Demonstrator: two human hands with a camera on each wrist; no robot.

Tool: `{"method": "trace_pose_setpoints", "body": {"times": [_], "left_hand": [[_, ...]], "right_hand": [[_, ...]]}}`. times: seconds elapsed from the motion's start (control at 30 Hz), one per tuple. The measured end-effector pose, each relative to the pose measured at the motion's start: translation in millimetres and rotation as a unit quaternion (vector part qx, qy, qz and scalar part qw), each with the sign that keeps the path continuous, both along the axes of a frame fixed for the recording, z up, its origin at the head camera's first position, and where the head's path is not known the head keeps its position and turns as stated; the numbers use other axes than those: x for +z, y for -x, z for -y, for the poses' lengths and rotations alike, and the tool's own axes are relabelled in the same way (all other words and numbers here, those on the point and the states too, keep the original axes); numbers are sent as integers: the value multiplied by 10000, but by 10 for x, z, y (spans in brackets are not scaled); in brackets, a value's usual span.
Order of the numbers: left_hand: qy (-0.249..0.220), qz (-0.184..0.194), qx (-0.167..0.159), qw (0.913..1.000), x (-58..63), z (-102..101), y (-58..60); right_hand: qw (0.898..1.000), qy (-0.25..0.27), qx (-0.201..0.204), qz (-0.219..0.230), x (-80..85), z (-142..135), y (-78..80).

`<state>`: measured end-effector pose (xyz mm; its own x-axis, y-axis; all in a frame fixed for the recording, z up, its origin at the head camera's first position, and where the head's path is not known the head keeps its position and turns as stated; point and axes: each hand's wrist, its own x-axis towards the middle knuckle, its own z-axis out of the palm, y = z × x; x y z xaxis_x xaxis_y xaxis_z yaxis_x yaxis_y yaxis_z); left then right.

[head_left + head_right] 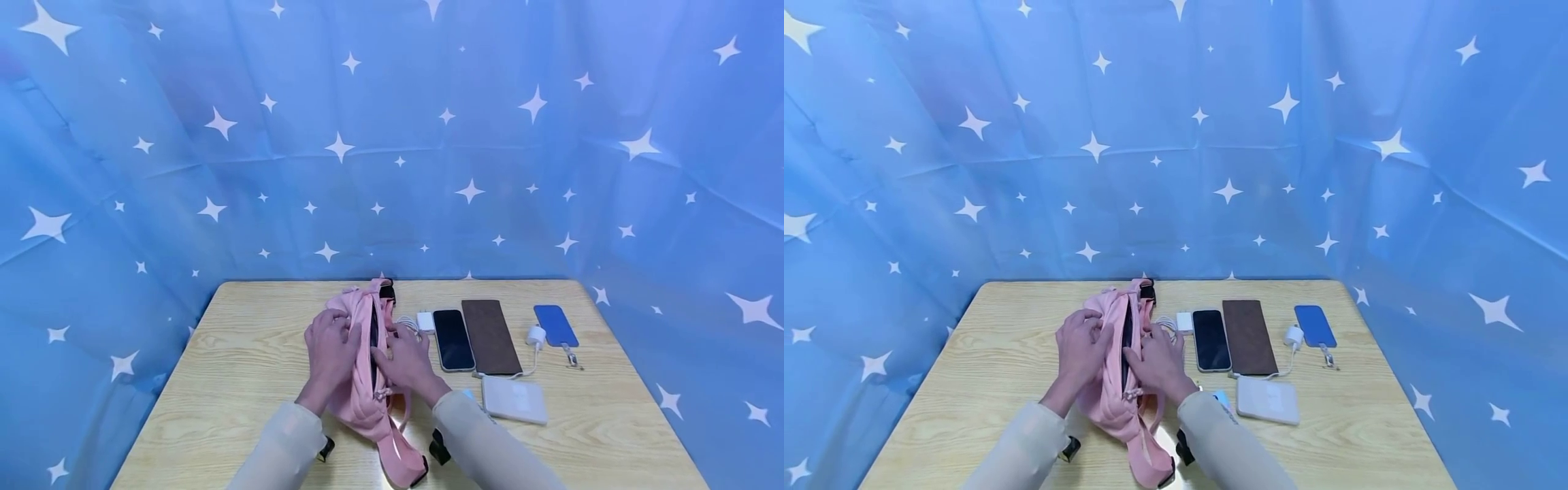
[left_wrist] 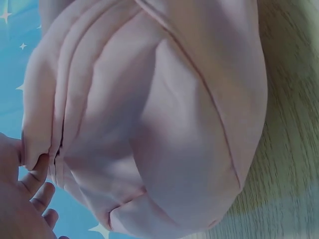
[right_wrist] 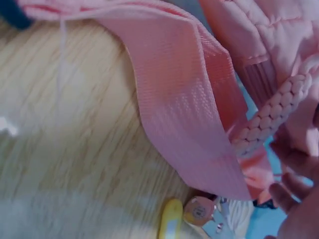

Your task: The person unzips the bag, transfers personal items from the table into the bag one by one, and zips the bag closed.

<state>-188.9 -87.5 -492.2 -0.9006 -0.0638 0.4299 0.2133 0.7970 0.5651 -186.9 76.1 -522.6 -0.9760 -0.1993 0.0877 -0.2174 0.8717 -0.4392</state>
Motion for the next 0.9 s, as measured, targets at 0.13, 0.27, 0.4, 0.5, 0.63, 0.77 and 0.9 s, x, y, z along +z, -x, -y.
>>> {"method": "trace_pose_setpoints", "body": {"times": [0.13, 0.27, 0.4, 0.5, 0.63, 0.77, 0.9], "left_hand": [[-17, 17, 3, 10000, -16, 24, -5], [-76, 151, 113, 9998, -54, 63, -4], [-120, 500, 241, 9984, -94, 84, -23], [-211, 785, 316, 9962, -101, 68, -38], [-220, 1097, 297, 9933, -60, 5, -57], [138, 1423, 233, 9895, -30, -28, -55], [547, 1681, 203, 9840, -41, -33, -43]], "right_hand": [[9989, 421, -75, -211, -30, 0, 10], [9967, 614, -237, -470, -40, 16, 19], [9950, 597, -291, -746, -20, 48, 7], [9938, 626, -211, -899, 7, 74, -6], [9921, 765, -98, -993, 36, 96, -12], [9905, 835, -61, -1090, 67, 101, -16], [9903, 668, -12, -1219, 105, 108, -27]]}}
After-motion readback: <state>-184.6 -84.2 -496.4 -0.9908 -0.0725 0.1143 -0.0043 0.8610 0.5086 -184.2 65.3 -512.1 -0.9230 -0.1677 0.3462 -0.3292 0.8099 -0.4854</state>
